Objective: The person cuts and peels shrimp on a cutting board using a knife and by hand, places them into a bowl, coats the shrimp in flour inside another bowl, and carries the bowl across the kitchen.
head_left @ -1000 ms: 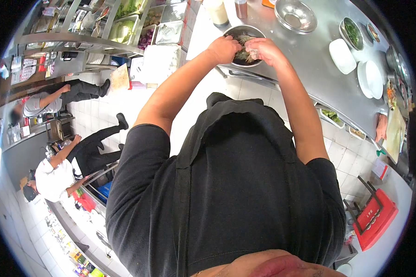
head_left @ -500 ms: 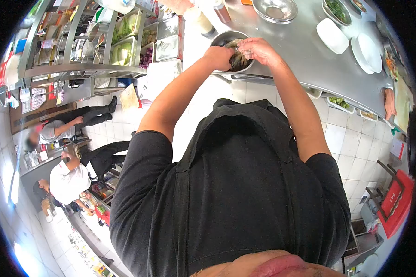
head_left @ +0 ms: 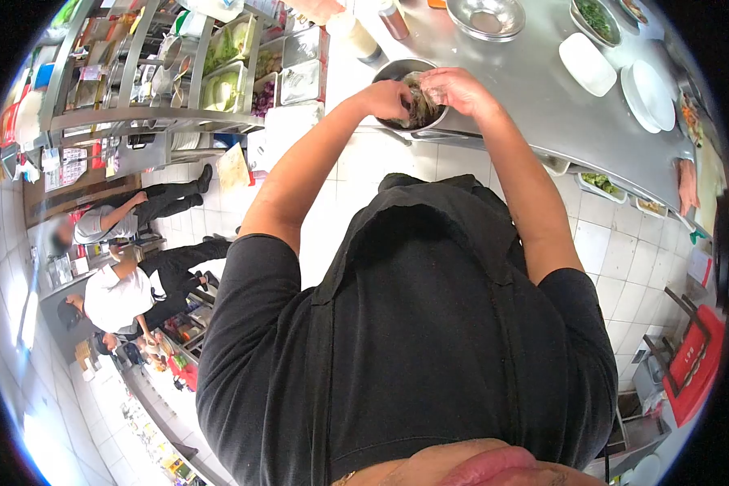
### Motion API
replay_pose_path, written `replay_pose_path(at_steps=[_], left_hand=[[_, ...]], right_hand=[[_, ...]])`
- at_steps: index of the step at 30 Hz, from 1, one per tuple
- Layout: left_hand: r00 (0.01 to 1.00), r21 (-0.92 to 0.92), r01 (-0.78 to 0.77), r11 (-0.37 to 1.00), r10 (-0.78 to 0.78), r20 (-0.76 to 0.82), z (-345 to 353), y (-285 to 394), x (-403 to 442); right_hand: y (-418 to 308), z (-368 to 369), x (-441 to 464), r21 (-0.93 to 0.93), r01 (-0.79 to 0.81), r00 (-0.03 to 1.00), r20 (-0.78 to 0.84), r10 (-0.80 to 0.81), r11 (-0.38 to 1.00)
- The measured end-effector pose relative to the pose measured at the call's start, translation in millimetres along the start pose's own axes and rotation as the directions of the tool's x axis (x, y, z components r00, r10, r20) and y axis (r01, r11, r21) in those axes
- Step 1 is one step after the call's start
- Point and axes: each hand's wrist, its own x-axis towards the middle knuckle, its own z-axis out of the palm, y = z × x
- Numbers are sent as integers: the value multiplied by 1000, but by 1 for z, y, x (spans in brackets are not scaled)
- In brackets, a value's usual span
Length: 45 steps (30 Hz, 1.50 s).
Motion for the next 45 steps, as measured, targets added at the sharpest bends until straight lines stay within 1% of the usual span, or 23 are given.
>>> replay_pose_path(at_steps=[2,4,5,7,8,9,10,12,14,16,17,19,22,23,26,29,32,35,38,44,45], left_hand=[[999,-194,24,981,-14,48,-8,-2,-4],[996,-365,74,928,-51,74,-12,-5,-8],[997,-366,63,929,-43,63,-10,-13,-5],[997,-426,74,902,-59,49,-13,-11,-9],[997,-455,79,887,-67,42,-14,-8,-10],[995,-487,103,868,-88,53,-12,-10,-10],[992,-517,127,846,-109,65,-11,-12,-9],[983,-593,181,784,-148,105,-11,-9,-10],[970,-679,243,693,-182,161,-16,0,-17],[974,-759,226,610,-153,168,-15,-5,-21],[976,-797,217,564,-138,168,-14,-8,-23],[980,-830,192,524,-152,130,-13,-14,-25],[980,-867,136,479,-191,48,-4,-24,-25],[978,-877,115,467,-209,16,-2,-27,-23],[967,-928,41,370,-249,-57,2,-21,-29],[941,-961,26,275,-332,-70,9,-20,-30],[932,-980,-26,195,-349,-94,15,-16,-33],[927,-994,-62,87,-365,-90,17,-12,-34],[924,-995,-93,41,-368,-101,20,-15,-29],[882,-984,-172,38,-440,-172,22,-7,-26],[870,-982,-176,68,-456,-188,21,-4,-26]], right_hand=[[2,-3,0,43,-12,1000,30,10,999],[6,0,-5,-78,4,1000,-13,-5,997],[10,1,-8,-139,9,999,-33,-13,990],[5,13,-25,-379,-5,1000,9,9,925],[4,20,-32,-492,-7,999,27,24,870],[11,25,-33,-603,17,1000,10,-14,797],[17,28,-30,-734,89,994,27,-102,673],[25,35,-27,-916,196,960,106,-261,350],[22,40,-23,-928,120,976,46,-211,352],[15,44,-19,-936,48,987,-10,-162,347],[11,44,-16,-935,48,988,-7,-153,350],[3,43,-10,-935,46,991,-1,-132,353],[0,43,3,-844,39,980,-71,-183,535],[-2,42,5,-760,-6,987,-111,-120,650],[12,33,22,-499,69,984,-108,-141,864],[16,32,26,-370,52,986,-131,-108,927],[10,41,25,-395,63,986,-120,-119,916],[5,51,26,-395,96,982,-114,-153,914],[5,59,27,-450,120,966,-153,-208,885],[8,58,34,-368,216,941,-167,-293,904],[9,59,36,-356,213,928,-217,-302,910]])
